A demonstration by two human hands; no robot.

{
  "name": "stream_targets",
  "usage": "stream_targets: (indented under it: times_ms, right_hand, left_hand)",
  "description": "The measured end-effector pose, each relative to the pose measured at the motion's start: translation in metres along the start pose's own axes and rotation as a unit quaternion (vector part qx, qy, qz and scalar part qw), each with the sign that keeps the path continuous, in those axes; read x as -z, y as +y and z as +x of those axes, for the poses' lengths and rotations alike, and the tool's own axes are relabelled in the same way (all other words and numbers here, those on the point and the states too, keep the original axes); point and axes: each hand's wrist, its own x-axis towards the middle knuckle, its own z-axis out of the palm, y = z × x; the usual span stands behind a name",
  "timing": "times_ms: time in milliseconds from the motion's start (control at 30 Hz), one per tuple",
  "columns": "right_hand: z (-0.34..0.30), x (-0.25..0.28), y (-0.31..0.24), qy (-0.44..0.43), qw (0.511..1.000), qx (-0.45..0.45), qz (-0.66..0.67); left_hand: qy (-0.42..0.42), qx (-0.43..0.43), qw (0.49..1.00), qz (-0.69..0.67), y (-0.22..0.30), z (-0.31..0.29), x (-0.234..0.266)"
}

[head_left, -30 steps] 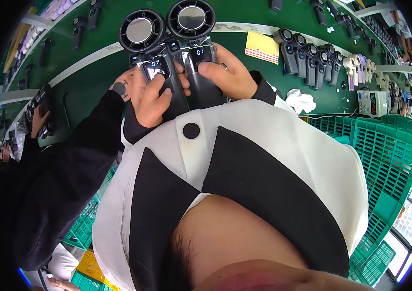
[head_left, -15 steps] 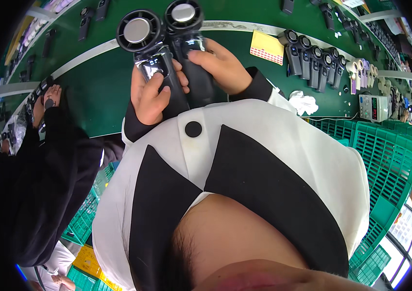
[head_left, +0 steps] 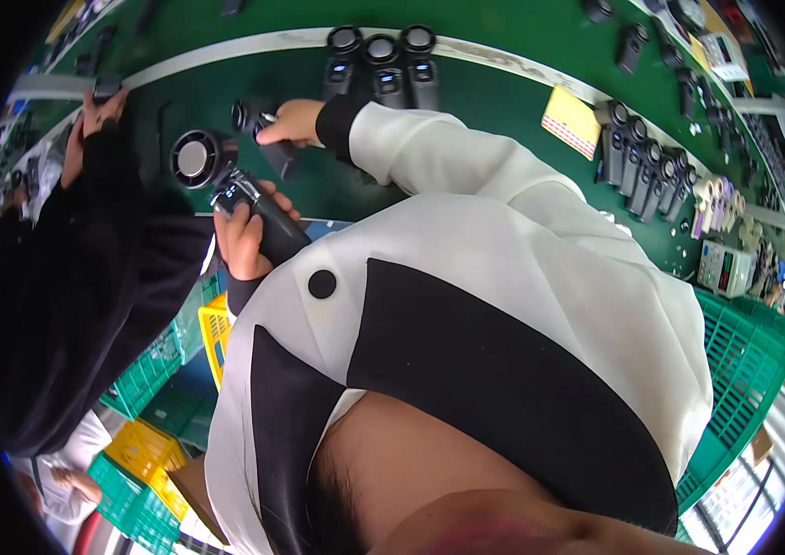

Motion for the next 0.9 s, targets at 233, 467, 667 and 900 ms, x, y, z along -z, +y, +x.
stream_targets:
  times_ms: [233,467,667,900]
  right_hand:
    - [0.007,0.024,-0.02,0.037,0.997,0.062,-0.014]
    - [-0.14,0.06,-0.023,0.152,0.982,0.094,-0.067]
    - [-0.234,0.063,0.005,0.313,0.949,0.044,-0.014]
    - [-0.263,0.063,0.036,0.43,0.895,0.067,-0.098]
  left_hand:
    - [-0.047,0.005,0.998,0.031,-0.007,0.007,0.018]
    - [-0.154,0.0,0.988,0.016,-0.011,0.04,-0.023]
    - [-0.271,0.008,0.962,0.043,-0.027,0.063,-0.063]
    - [-0.341,0.055,0.938,0.002,-0.041,0.074,-0.079]
